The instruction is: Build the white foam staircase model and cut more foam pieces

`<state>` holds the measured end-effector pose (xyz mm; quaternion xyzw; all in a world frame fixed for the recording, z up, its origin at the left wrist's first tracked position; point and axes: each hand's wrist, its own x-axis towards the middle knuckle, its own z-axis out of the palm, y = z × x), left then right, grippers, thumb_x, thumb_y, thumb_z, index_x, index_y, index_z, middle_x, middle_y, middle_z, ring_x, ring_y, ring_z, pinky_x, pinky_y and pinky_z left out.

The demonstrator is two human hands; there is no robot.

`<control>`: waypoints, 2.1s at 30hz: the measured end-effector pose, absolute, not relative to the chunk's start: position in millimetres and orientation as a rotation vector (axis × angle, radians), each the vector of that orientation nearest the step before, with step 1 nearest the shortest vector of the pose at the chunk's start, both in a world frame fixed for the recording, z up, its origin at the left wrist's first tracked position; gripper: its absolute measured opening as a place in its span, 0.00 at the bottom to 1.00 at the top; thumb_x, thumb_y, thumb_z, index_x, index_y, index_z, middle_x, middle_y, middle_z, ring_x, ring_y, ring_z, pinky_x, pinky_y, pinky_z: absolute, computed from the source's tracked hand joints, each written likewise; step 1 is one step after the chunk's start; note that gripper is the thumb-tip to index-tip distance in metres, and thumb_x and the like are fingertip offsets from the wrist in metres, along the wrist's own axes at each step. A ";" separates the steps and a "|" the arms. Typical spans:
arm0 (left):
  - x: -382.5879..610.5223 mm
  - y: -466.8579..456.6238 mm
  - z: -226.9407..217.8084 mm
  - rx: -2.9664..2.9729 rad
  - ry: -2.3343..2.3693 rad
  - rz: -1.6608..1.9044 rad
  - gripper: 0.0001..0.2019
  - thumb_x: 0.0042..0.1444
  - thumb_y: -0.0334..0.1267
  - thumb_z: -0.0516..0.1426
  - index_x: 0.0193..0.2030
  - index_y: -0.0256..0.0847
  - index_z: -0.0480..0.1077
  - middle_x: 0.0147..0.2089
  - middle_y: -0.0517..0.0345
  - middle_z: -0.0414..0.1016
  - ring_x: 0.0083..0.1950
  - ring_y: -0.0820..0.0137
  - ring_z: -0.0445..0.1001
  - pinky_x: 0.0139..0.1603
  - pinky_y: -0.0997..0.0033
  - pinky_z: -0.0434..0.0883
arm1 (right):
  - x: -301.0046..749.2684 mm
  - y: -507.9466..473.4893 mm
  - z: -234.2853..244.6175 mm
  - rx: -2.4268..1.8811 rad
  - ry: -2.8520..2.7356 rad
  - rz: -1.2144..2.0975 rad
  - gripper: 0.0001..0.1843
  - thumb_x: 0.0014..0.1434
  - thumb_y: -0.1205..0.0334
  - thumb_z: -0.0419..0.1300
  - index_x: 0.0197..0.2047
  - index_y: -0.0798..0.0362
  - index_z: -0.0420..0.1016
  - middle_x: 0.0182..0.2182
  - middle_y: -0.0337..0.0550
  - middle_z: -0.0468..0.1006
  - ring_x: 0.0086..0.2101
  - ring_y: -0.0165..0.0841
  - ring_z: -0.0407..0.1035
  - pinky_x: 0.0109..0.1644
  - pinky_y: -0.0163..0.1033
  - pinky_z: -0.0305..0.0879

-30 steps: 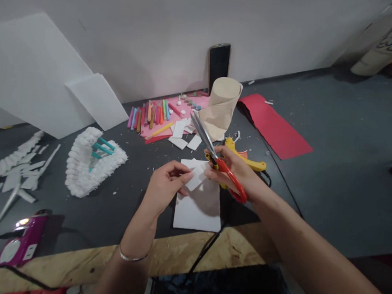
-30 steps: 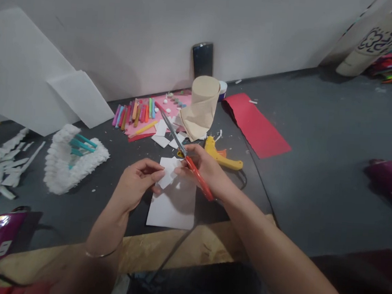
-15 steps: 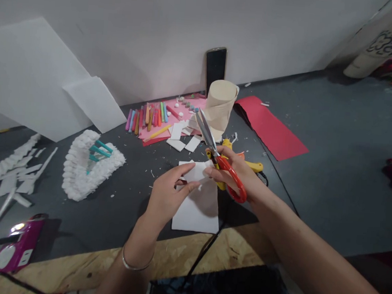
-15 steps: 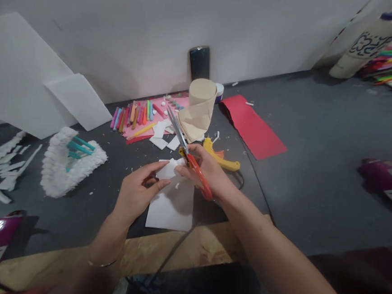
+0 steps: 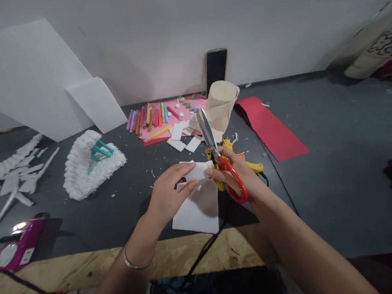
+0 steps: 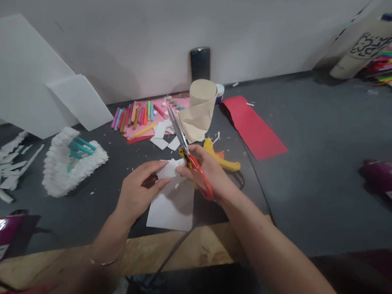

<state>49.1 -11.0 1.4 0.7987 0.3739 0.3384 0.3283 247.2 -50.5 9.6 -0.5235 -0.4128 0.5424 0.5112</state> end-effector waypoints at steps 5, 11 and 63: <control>54.0 -14.4 2.0 1.523 0.920 0.947 0.28 0.52 0.46 0.65 0.60 0.42 0.69 0.58 0.45 0.75 0.55 0.60 0.77 0.50 0.62 0.77 | 246.7 -50.2 3.5 -1.229 -0.994 1.216 0.25 0.47 0.55 0.71 0.44 0.49 0.64 0.24 0.29 0.67 0.23 0.25 0.61 0.26 0.33 0.58; 52.8 -12.1 11.1 1.138 0.945 0.824 0.29 0.47 0.50 0.67 0.54 0.37 0.75 0.45 0.45 0.82 0.39 0.58 0.82 0.33 0.66 0.81 | 249.8 -52.2 -4.9 -1.159 -1.018 1.220 0.22 0.54 0.54 0.67 0.49 0.48 0.66 0.27 0.32 0.69 0.25 0.27 0.63 0.29 0.34 0.60; 58.3 -18.7 5.3 1.223 0.961 0.936 0.16 0.49 0.43 0.67 0.41 0.37 0.75 0.35 0.54 0.82 0.37 0.66 0.81 0.36 0.68 0.81 | 238.3 -51.2 1.3 -1.140 -0.955 1.168 0.28 0.46 0.55 0.72 0.47 0.47 0.64 0.28 0.31 0.66 0.23 0.26 0.60 0.26 0.34 0.57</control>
